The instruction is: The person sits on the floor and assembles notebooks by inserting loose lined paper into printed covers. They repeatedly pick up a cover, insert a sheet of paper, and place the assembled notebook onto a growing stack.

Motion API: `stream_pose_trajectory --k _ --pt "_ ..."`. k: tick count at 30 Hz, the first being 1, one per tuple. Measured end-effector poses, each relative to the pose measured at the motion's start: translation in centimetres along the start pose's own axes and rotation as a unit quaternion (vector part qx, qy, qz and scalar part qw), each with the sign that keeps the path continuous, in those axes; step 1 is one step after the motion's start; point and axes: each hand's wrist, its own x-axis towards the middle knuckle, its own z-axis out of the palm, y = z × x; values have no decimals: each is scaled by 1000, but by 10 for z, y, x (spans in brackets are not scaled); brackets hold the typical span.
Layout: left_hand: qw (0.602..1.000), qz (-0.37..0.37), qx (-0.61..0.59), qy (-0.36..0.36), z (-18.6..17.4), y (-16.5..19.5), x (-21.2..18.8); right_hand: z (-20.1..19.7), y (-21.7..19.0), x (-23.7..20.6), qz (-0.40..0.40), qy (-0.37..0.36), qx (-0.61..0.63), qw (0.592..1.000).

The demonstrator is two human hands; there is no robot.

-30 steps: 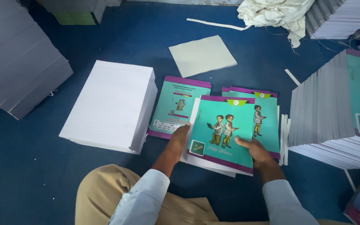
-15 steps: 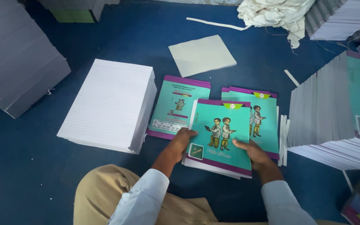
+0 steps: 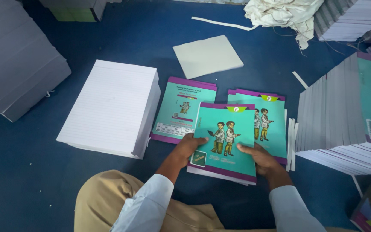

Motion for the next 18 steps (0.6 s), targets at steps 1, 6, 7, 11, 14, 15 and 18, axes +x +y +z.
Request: stream_pose_trajectory --k 1,6,7,11,14,15,18 --pt "1000 2 3 6 0 1 -1 0 0 -1 -5 3 -5 1000" --pt "998 61 28 9 -1 -2 6 4 -10 -6 -5 -7 -38 999" --pt "997 75 26 8 -2 -4 8 6 -11 -7 2 10 -52 999" --pt "997 81 2 11 -3 -10 16 11 -14 -4 15 81 -221 972" --pt "997 71 23 31 -1 -14 18 12 -8 1 -15 120 -238 964" --pt "997 75 18 24 -1 -15 18 12 -6 2 -24 139 -255 957" --pt "996 94 -2 5 -2 -20 20 11 -1 5 -38 190 -302 933"
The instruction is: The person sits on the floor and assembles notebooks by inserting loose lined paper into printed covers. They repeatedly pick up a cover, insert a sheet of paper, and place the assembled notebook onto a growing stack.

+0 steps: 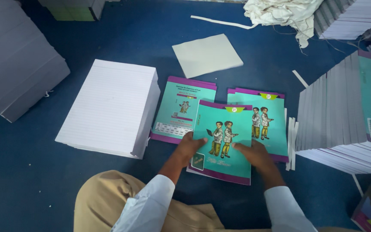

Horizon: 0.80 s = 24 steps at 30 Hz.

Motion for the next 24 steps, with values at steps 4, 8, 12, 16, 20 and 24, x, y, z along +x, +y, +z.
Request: stream_pose_trajectory --k 4,8,12,16,20,24 --pt "999 27 -22 -5 -1 -6 3 2 3 0 -5 27 -17 999" --pt "998 50 -31 -15 -2 -6 4 -3 1 -7 -33 -3 23 999" --pt "1000 -14 -19 14 2 0 3 -6 -10 -14 16 12 110 994" --pt "999 -16 -34 9 5 3 1 -10 -20 -20 68 34 170 982" --pt "1000 -14 -5 21 7 5 4 -21 -20 -16 63 -63 276 957" --pt "1000 18 -15 9 6 5 6 -24 -15 -6 52 -138 351 925"
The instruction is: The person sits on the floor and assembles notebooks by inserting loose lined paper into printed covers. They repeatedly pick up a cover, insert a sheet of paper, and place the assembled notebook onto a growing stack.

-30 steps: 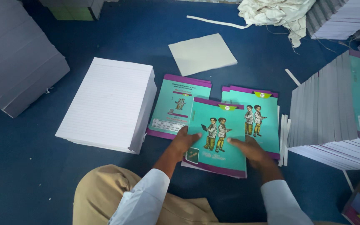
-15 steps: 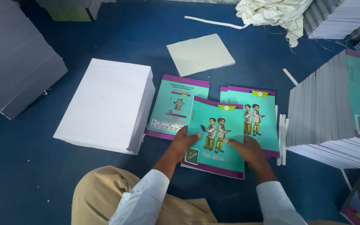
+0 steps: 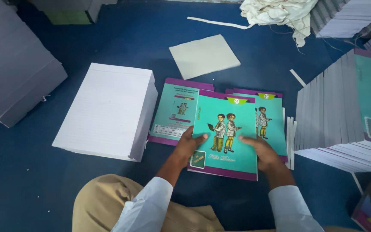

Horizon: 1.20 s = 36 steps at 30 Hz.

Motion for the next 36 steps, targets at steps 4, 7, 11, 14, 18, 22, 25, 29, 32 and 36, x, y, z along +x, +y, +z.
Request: stream_pose_trajectory --k 4,7,11,14,18,22,25,29,32,36 --pt "1000 17 23 9 -2 2 3 -2 4 9 -4 19 -53 998" --pt "999 46 16 -4 -2 4 4 -3 7 17 -55 -44 -13 997" --pt "997 66 42 -15 1 11 5 -7 9 22 -75 -57 17 995" --pt "999 30 32 -20 1 19 6 -7 10 23 -92 -63 46 993" --pt "998 24 63 -21 -1 27 16 -6 9 25 -104 -53 49 992" --pt "996 54 67 0 -7 36 43 -15 7 31 -45 28 -21 998" --pt "991 64 102 65 -10 55 70 -18 12 38 -29 64 -40 997" --pt "924 165 317 133 -4 85 99 -16 11 45 -45 61 10 997" --pt "817 219 489 215 6 106 118 -13 9 46 -14 68 32 997" --pt "759 184 595 189 13 123 141 -12 8 48 -4 84 8 996"
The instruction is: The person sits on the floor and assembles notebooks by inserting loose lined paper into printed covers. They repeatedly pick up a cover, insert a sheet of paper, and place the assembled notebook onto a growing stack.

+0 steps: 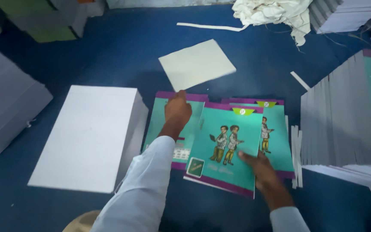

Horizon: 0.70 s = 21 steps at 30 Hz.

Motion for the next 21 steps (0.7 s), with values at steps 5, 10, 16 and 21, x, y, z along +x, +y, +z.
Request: stream_pose_trajectory --k 5,10,16,21 --pt "989 47 138 -18 13 8 39 -4 1 14 39 20 15 999" --pt "976 66 208 -9 16 5 73 -11 7 29 65 28 -6 997" --pt "985 33 171 -14 19 9 92 -15 15 42 57 16 19 998" --pt "974 88 210 10 18 10 101 -14 17 44 35 -24 76 996"
